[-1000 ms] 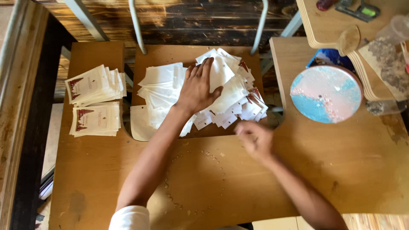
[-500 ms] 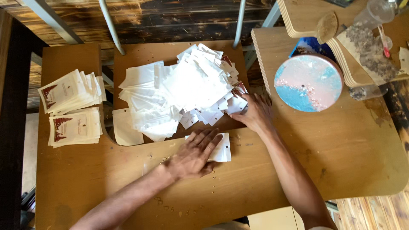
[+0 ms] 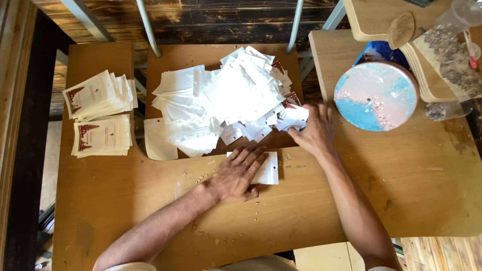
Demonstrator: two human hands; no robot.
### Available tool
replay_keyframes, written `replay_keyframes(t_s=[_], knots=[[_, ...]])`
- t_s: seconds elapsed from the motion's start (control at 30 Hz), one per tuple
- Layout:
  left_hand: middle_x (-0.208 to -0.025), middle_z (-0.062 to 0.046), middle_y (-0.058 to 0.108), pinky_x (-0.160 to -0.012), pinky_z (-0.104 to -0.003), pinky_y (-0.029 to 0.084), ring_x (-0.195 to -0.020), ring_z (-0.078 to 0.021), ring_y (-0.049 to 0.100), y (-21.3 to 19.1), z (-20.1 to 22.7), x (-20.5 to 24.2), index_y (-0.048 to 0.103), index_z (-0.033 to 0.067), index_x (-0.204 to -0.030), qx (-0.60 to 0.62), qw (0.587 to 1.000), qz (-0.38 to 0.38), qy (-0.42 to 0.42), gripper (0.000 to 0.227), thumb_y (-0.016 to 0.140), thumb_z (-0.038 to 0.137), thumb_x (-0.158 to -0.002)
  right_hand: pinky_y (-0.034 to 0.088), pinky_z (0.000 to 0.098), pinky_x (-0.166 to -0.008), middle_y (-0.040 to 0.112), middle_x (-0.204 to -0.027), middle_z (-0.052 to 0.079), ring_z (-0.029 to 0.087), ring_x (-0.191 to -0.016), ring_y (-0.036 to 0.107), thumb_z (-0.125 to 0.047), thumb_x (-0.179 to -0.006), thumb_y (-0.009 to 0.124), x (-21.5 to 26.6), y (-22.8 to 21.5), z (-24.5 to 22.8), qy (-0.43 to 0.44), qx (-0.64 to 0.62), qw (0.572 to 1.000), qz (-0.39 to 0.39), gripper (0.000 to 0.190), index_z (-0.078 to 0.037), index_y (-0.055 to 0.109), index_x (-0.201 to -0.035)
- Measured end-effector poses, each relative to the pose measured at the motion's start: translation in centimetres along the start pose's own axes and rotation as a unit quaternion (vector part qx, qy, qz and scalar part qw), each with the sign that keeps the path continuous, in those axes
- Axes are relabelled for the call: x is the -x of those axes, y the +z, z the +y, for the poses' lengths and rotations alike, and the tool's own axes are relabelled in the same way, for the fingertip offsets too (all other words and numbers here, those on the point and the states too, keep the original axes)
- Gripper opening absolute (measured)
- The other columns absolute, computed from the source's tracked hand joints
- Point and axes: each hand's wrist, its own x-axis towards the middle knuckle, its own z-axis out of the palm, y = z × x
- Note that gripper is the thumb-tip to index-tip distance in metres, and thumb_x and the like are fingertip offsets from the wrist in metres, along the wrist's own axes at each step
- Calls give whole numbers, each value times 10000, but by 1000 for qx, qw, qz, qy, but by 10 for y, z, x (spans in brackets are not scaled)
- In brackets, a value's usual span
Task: The person repeatedly picks a small printed paper and a white plastic pouch from piles on a wooden table, inserts the paper into the pouch, and places the filled pouch into a growing stack to the left. The process is repeated continuously throughout the clip.
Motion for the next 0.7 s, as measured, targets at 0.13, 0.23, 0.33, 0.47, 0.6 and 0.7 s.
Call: replay_keyframes(t_s=[0.13, 0.23, 0.33, 0.47, 0.6, 0.7], knots=[[-1254, -225, 445, -989, -447, 290, -1218, -338, 384, -5, 3, 1, 375, -28, -1291, -3, 998, -54, -13, 739, 511, 331, -660, 385, 433, -867, 473, -988, 138, 341, -985, 473, -320, -504, 743, 10, -18, -1, 38, 3, 999, -2, 623, -55, 554, -1036], [-1260, -218, 446, -982, -436, 308, -1207, -335, 404, -2, 4, 1, 368, -26, -1301, -10, 999, -34, -8, 741, 508, 313, -658, 407, 424, -840, 461, -1022, 161, 349, -986, 477, -266, -523, 717, 12, -34, 2, 39, 4, 999, 7, 620, -30, 522, -1062], [-1244, -225, 470, -988, -440, 310, -1193, -334, 428, -7, 8, 2, 390, -21, -1290, -20, 999, -40, -12, 713, 515, 303, -667, 416, 461, -798, 446, -1021, 203, 401, -964, 486, -187, -531, 731, 17, -46, -6, 15, -49, 998, 44, 655, 9, 482, -1104], [-1231, -224, 466, -994, -443, 305, -1186, -333, 431, -3, 12, 4, 387, -15, -1286, -56, 997, -43, -11, 718, 497, 308, -654, 413, 444, -829, 428, -1046, 232, 394, -980, 473, -72, -672, 706, 28, -49, -37, 21, -269, 962, 39, 619, 56, 399, -1194], [-1222, -222, 451, -963, -441, 315, -1178, -336, 422, 4, 12, 8, 351, -29, -1315, -69, 997, -27, -26, 791, 497, 339, -631, 439, 380, -749, 521, -904, 166, 308, -811, 570, -147, -714, 724, 42, -25, -55, 23, -362, 932, -27, 656, -54, 355, -1249], [-1184, -200, 469, -955, -446, 323, -1156, -329, 431, 9, 13, 8, 381, -24, -1300, -27, 997, -23, -64, 752, 477, 480, -750, 431, 357, -660, 522, -802, 153, 259, -686, 563, -104, -711, 726, 51, -20, -60, -40, -376, 925, -42, 647, -63, 331, -1223]])
